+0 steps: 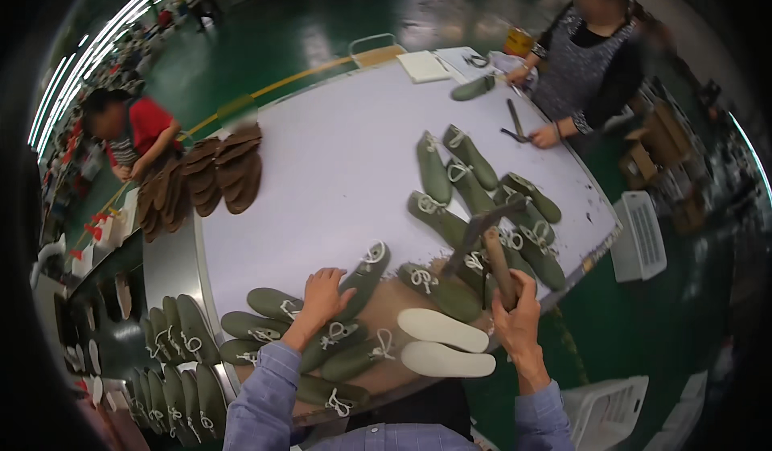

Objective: The person assembles green slipper uppers with white insoles on a factory table. They use a hammer and a metal punch to secure the insole to the upper, then apply adhesive to the insole using a spray gun. The person handles the components one by one, moving finished items aside.

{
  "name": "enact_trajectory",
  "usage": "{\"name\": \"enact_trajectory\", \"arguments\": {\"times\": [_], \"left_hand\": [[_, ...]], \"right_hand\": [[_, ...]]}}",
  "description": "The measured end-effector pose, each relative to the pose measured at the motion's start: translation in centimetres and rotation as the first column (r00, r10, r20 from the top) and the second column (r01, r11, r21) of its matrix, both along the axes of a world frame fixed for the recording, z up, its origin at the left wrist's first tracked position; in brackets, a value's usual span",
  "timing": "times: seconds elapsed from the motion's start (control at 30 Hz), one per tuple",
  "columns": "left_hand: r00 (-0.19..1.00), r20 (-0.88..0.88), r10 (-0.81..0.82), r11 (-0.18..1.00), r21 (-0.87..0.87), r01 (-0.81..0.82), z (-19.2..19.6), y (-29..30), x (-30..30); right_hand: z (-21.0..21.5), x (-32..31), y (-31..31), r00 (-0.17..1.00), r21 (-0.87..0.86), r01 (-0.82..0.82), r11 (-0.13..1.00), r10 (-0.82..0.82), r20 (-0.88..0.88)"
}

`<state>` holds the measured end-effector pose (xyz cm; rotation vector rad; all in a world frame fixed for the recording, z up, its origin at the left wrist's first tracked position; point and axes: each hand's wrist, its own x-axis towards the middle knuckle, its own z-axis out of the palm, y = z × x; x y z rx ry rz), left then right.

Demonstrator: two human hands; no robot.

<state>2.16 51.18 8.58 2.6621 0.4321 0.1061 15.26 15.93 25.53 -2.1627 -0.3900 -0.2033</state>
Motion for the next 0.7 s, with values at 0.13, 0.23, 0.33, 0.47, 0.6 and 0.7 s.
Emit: {"name": "enact_trajectory", "arguments": {"times": [0.13, 0.23, 0.33, 0.47, 0.6, 0.7], "left_hand": [[0.937, 0.202, -0.284, 0.959, 0.046, 0.281, 4.2, -10.5, 10.0], [0.885, 0.188, -0.427, 0.904, 0.129, 0.409, 8.0, -18.4, 14.7], [0.812, 0.196, -0.549, 0.835, 0.088, 0.543, 7.0, -24.1, 20.0], [0.737, 0.21, -0.642, 0.764, 0.097, 0.638, 6.9, -31.1, 29.1], [0.732, 0.257, -0.63, 0.776, 0.186, 0.603, 6.5, -34.2, 41.9], [0.765, 0.161, -0.624, 0.778, 0.223, 0.588, 3.7, -36.8, 50.2]], "right_hand": [[-1.7, -8.1, -13.9, 0.875, 0.042, 0.323, 0.946, -0.281, -0.394], [-2.6, -12.6, -19.1, 0.707, 0.068, 0.552, 0.831, -0.423, -0.566], [-5.4, -13.5, -23.2, 0.614, 0.032, 0.654, 0.755, -0.506, -0.606], [-9.7, -8.8, -28.4, 0.609, -0.023, 0.721, 0.693, -0.649, -0.455], [-13.8, 1.8, -29.4, 0.641, -0.029, 0.726, 0.687, -0.692, -0.332], [-17.1, 8.5, -28.4, 0.734, -0.039, 0.661, 0.749, -0.656, -0.176]]}}
